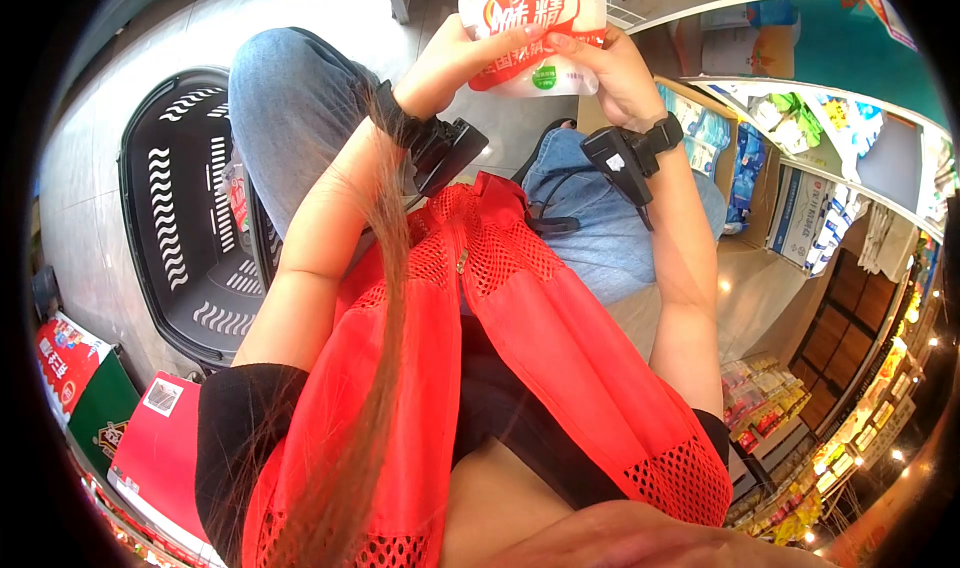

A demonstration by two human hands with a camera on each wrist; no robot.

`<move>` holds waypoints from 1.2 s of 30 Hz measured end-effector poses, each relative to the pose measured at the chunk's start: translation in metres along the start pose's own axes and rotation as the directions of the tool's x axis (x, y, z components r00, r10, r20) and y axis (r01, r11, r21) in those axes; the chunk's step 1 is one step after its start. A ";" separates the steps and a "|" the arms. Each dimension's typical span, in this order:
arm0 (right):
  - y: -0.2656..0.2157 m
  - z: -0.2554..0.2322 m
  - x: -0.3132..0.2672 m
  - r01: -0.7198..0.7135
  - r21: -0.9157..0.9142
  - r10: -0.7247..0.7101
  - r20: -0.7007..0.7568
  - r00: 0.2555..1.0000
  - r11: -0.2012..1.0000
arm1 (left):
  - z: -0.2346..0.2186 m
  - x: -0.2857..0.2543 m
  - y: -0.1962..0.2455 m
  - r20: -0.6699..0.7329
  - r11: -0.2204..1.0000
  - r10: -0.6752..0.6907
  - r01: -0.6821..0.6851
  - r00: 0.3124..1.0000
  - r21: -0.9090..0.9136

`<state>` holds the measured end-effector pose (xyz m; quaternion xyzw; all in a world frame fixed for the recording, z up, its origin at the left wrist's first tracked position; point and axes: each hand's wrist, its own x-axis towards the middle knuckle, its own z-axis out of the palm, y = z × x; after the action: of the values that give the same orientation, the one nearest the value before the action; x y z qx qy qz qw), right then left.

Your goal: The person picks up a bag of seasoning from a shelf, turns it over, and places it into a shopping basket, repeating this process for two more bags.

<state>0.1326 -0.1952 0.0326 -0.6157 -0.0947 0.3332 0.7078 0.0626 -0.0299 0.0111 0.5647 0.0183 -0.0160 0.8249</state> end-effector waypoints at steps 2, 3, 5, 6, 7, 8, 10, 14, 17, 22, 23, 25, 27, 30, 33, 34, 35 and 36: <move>0.002 -0.002 0.001 0.007 0.004 -0.007 0.003 1.000 1.000 | -0.002 0.001 -0.001 -0.005 1.000 -0.012 0.013 1.000 0.014; 0.003 -0.002 0.002 0.021 0.014 -0.021 0.007 1.000 1.000 | -0.002 0.001 -0.001 -0.011 0.999 -0.024 0.025 1.000 0.028; 0.005 -0.003 0.003 0.035 0.024 -0.035 0.012 0.999 0.999 | 0.000 0.001 0.000 -0.020 1.000 -0.011 0.011 1.000 0.021; 0.006 -0.003 0.004 0.066 -0.012 -0.066 0.004 0.998 0.998 | 0.001 0.001 0.000 -0.029 1.000 0.002 -0.001 1.000 0.012; 0.006 -0.003 0.004 0.097 -0.048 -0.097 -0.002 0.995 0.994 | 0.000 0.002 -0.001 -0.029 1.000 0.001 -0.001 1.000 0.012; 0.007 -0.003 0.004 0.097 -0.048 -0.097 -0.002 0.995 0.994 | -0.001 0.003 -0.003 -0.024 1.000 0.009 -0.009 1.000 -0.004; 0.009 -0.003 0.005 0.106 -0.089 -0.108 -0.021 0.994 0.990 | -0.003 0.003 -0.004 -0.019 1.000 0.017 -0.017 1.000 -0.020; 0.012 -0.004 0.007 0.118 -0.129 -0.124 -0.034 0.992 0.985 | -0.001 0.001 0.002 -0.028 0.999 -0.028 0.027 0.999 -0.035; 0.011 -0.004 0.007 0.126 -0.140 -0.133 -0.039 0.990 0.982 | -0.001 0.000 0.004 -0.063 0.993 -0.103 0.099 0.993 -0.069; 0.006 -0.001 0.005 0.116 -0.172 -0.123 -0.035 0.992 0.978 | -0.002 0.002 -0.001 -0.087 0.996 -0.067 0.061 0.994 -0.070; 0.007 -0.001 0.005 0.115 -0.172 -0.123 -0.035 0.992 0.978 | -0.002 0.002 -0.001 -0.091 0.996 -0.052 0.045 0.994 -0.080; 0.008 -0.002 0.006 0.122 -0.181 -0.127 -0.017 0.992 0.976 | -0.002 0.003 -0.002 -0.096 0.996 -0.038 0.029 0.995 -0.089; 0.009 -0.002 0.006 0.116 -0.178 -0.120 -0.015 0.993 0.977 | -0.002 0.004 -0.005 -0.100 0.994 0.006 -0.017 0.995 -0.107; 0.007 0.000 0.005 0.112 -0.181 -0.116 -0.014 0.993 0.977 | -0.002 0.004 -0.003 -0.091 0.997 0.014 -0.021 0.996 -0.080; 0.006 0.000 0.004 0.104 -0.160 -0.107 -0.011 0.994 0.982 | -0.002 0.003 -0.001 -0.084 0.998 0.027 -0.031 0.996 -0.046; 0.007 0.000 0.005 0.094 -0.132 -0.095 -0.009 0.995 0.987 | -0.003 0.002 0.000 -0.084 0.998 0.028 -0.032 0.996 -0.046; 0.008 -0.001 0.006 0.093 -0.132 -0.095 -0.008 0.995 0.987 | -0.003 0.001 0.001 -0.078 1.000 0.013 -0.015 0.997 -0.028; 0.009 -0.002 0.007 0.065 -0.107 -0.067 -0.022 0.997 0.992 | -0.003 0.001 0.001 -0.071 1.000 -0.002 0.002 0.997 -0.010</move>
<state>0.1355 -0.1924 0.0223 -0.6532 -0.1237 0.2963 0.6857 0.0636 -0.0271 0.0112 0.5609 0.0484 0.0033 0.8264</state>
